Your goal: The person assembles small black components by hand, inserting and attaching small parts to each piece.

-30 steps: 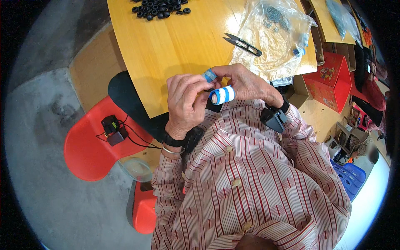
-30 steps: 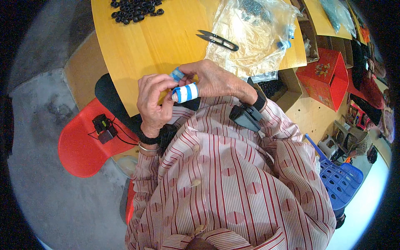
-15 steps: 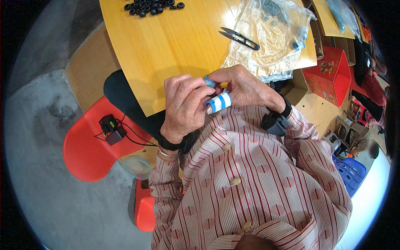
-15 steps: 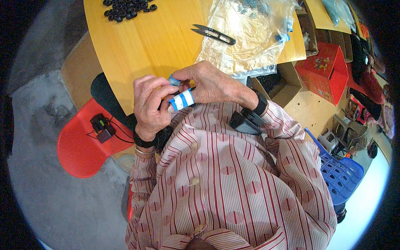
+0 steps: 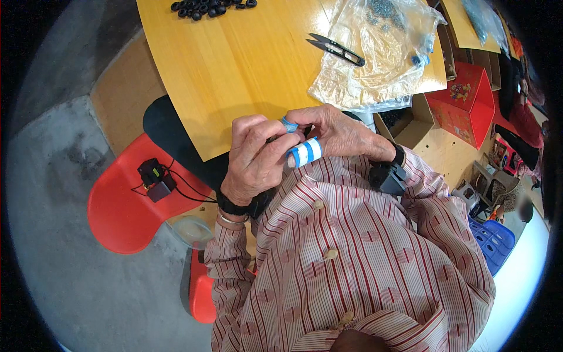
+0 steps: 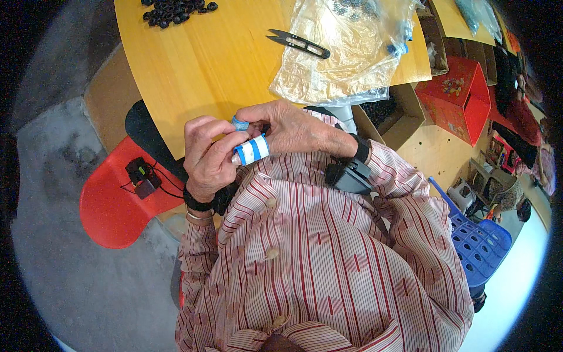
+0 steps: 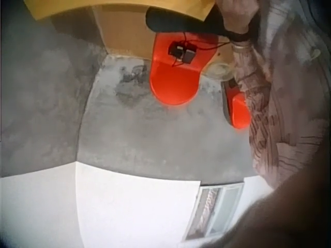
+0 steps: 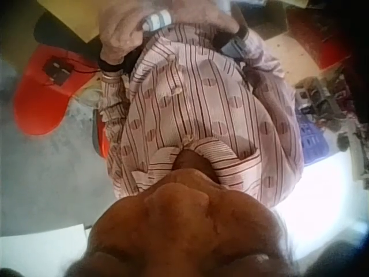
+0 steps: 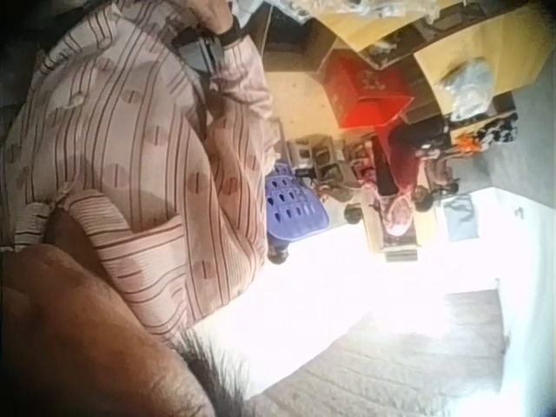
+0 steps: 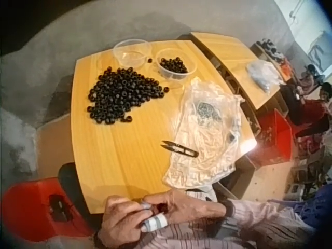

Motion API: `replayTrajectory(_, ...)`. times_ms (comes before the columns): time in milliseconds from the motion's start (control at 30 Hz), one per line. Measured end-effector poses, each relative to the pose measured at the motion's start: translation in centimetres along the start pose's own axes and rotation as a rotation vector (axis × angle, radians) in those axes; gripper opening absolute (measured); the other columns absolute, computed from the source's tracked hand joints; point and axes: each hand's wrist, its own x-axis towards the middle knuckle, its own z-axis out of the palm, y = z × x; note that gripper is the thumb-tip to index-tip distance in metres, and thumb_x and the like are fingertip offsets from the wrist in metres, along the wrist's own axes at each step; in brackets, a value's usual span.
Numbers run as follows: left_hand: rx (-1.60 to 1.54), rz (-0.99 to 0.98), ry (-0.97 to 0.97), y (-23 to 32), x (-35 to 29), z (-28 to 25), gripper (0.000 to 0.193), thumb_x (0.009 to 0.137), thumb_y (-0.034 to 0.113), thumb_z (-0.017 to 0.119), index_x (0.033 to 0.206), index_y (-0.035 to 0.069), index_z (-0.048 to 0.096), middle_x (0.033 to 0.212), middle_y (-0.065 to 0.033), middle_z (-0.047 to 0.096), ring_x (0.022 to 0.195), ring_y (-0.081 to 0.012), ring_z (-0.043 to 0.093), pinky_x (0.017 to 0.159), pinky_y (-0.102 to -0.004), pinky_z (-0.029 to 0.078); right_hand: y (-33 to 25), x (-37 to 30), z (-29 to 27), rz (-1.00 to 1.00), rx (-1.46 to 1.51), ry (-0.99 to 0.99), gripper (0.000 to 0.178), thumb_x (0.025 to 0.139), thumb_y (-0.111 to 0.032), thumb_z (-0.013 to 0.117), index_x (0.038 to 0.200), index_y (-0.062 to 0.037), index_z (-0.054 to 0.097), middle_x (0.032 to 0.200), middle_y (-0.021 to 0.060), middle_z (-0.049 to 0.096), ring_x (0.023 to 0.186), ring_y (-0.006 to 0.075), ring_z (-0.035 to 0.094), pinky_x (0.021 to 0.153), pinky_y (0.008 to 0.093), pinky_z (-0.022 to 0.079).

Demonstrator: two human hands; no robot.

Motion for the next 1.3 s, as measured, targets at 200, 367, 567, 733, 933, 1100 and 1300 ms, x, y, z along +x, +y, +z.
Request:
replayTrajectory(200,0.016,-0.016,0.044,-0.1,-0.5,0.3,0.036,0.055,0.004,0.071,0.090,0.011,0.066,0.093,-0.0022,0.058,0.086,-0.0243,0.053,0.075,-0.0339,0.046,0.0,-0.1,0.7,0.005,0.129,0.044,0.024,0.076,-0.017,0.075,0.086,-0.0067,0.056,0.071,-0.0074,0.047,0.072,0.0025,0.043,0.061,0.0210,0.038)
replayTrajectory(367,0.001,-0.038,0.064,0.0,-0.9,0.5,0.036,0.055,0.003,0.072,0.090,0.011,0.067,0.094,-0.0024,0.058,0.086,-0.0248,0.053,0.075,-0.0340,0.047,-0.4,-0.3,0.6,0.004,0.001,0.053,0.025,0.075,-0.017,0.076,0.084,-0.0064,0.055,0.071,-0.0070,0.048,0.071,0.0028,0.042,0.060,0.0210,0.038)
replayTrajectory(567,-0.021,-0.051,0.034,-0.4,-1.2,0.3,0.035,0.058,-0.001,0.072,0.090,0.010,0.066,0.097,-0.0048,0.060,0.088,-0.0261,0.055,0.076,-0.0371,0.046,-0.5,-0.3,0.6,-0.046,-0.127,0.108,0.029,0.074,-0.023,0.076,0.083,-0.0065,0.054,0.067,-0.0041,0.046,0.066,0.0044,0.042,0.056,0.0234,0.039)
replayTrajectory(733,-0.071,-0.156,0.062,-0.7,-1.4,0.1,0.037,0.063,0.000,0.074,0.098,0.009,0.063,0.098,-0.0073,0.059,0.088,-0.0279,0.055,0.077,-0.0372,0.047,-1.5,-0.3,0.5,-0.140,-0.471,0.172,0.032,0.073,-0.024,0.076,0.085,-0.0055,0.053,0.063,0.0038,0.050,0.058,0.0149,0.049,0.052,0.0290,0.040)
replayTrajectory(933,-0.087,-0.164,0.040,-1.1,-1.7,-0.1,0.039,0.063,0.000,0.074,0.099,0.007,0.061,0.098,-0.0082,0.059,0.088,-0.0288,0.055,0.076,-0.0379,0.046,-1.8,-0.4,0.4,-0.171,-0.477,0.181,0.031,0.071,-0.020,0.076,0.085,-0.0049,0.052,0.064,0.0061,0.051,0.058,0.0188,0.051,0.053,0.0313,0.042)
replayTrajectory(1100,-0.067,-0.119,-0.001,-1.1,-1.5,-0.2,0.049,0.063,-0.002,0.073,0.109,0.009,0.060,0.103,-0.0096,0.058,0.088,-0.0306,0.055,0.075,-0.0389,0.046,-1.4,-0.2,0.3,-0.196,-0.501,0.186,0.038,0.073,-0.027,0.076,0.081,-0.0036,0.048,0.063,0.0055,0.049,0.058,0.0179,0.048,0.052,0.0318,0.040)
replayTrajectory(1300,-0.057,-0.145,-0.041,-0.8,-1.4,-0.3,0.054,0.061,-0.001,0.072,0.112,0.008,0.058,0.106,-0.0108,0.057,0.092,-0.0312,0.055,0.078,-0.0400,0.046,-1.0,-0.3,0.4,-0.167,-0.418,0.208,0.037,0.073,-0.029,0.076,0.083,-0.0039,0.051,0.063,0.0053,0.048,0.058,0.0150,0.046,0.052,0.0305,0.039)
